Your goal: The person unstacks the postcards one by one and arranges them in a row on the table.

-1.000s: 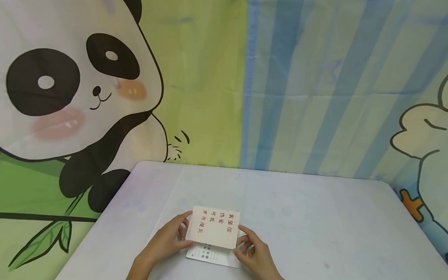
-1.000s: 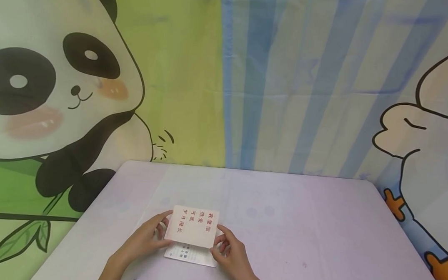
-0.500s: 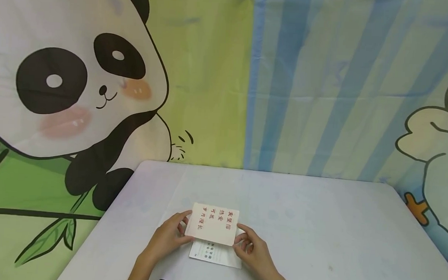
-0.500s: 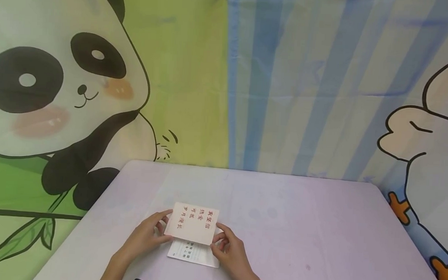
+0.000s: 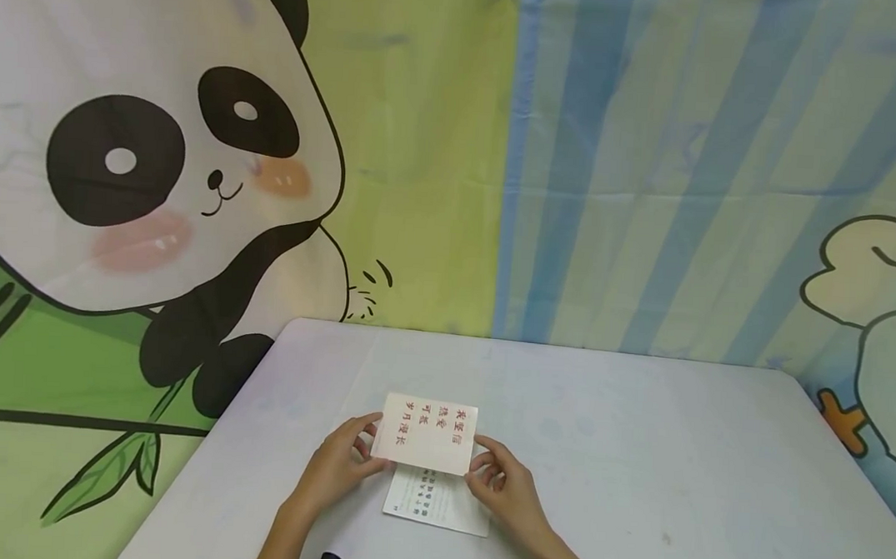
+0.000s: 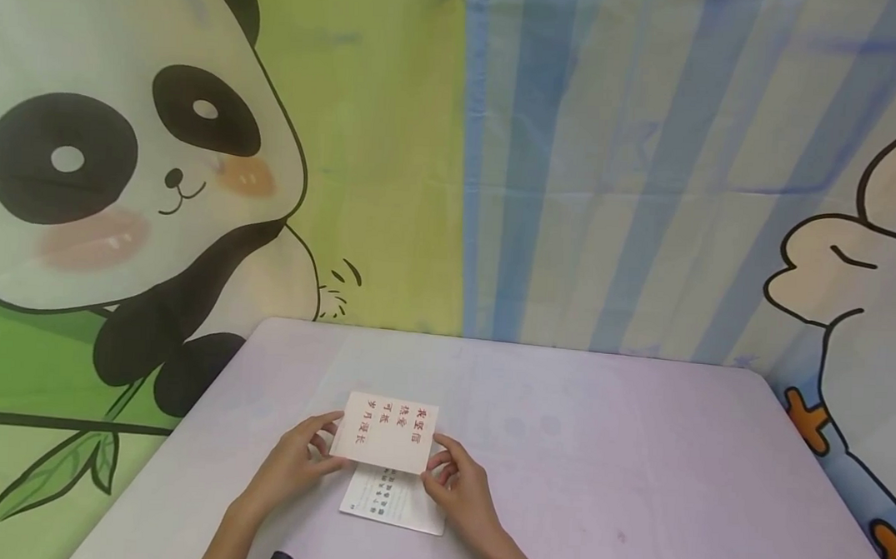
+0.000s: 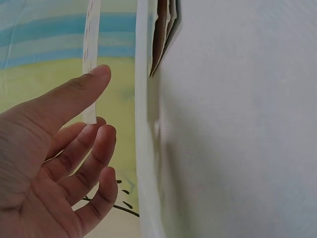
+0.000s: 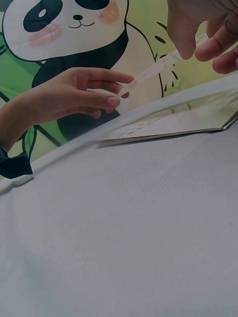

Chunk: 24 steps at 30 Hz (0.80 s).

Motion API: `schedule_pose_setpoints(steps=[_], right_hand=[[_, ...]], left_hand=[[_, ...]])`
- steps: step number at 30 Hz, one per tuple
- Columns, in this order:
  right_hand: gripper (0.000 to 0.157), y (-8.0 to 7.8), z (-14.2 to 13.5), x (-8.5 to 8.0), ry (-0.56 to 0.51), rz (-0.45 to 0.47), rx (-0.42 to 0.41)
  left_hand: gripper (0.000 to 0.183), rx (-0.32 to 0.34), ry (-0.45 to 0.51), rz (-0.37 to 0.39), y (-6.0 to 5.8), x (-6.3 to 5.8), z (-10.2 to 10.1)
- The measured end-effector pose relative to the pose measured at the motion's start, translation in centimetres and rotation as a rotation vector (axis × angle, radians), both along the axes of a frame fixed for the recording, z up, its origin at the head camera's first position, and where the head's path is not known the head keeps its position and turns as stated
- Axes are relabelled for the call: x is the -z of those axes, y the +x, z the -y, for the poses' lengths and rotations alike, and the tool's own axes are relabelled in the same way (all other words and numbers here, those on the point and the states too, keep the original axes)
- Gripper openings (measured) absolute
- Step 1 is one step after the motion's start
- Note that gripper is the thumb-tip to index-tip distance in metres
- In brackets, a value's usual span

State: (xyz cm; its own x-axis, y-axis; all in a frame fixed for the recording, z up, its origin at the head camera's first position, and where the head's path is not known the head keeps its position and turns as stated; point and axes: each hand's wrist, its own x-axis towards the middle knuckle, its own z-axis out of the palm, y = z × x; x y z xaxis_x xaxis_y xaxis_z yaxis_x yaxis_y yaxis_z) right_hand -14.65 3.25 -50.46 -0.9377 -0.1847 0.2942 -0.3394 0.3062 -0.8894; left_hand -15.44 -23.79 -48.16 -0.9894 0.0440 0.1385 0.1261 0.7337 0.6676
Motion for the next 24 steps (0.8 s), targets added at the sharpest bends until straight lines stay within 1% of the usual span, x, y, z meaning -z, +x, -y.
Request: schedule_pose_setpoints(steps=[11,19,24], right_hand=[[0.047,-0.9,0.7,0.0,-0.011,0.043,0.000],[0.049,-1.2,1.1,-0.2,-0.040,0.071,-0.008],[0.049,-1.4,1.5,0.0,-0.035,0.078,0.001]], left_hand=[[0.066,-0.022,0.050,-0.034,-0.6,0.5,0.7],[0.065,-0.037,0.058,-0.031,-1.0,0.7,1.0],[0.063,-0.051,0.073,-0.028,-1.2,0.7,1.2]])
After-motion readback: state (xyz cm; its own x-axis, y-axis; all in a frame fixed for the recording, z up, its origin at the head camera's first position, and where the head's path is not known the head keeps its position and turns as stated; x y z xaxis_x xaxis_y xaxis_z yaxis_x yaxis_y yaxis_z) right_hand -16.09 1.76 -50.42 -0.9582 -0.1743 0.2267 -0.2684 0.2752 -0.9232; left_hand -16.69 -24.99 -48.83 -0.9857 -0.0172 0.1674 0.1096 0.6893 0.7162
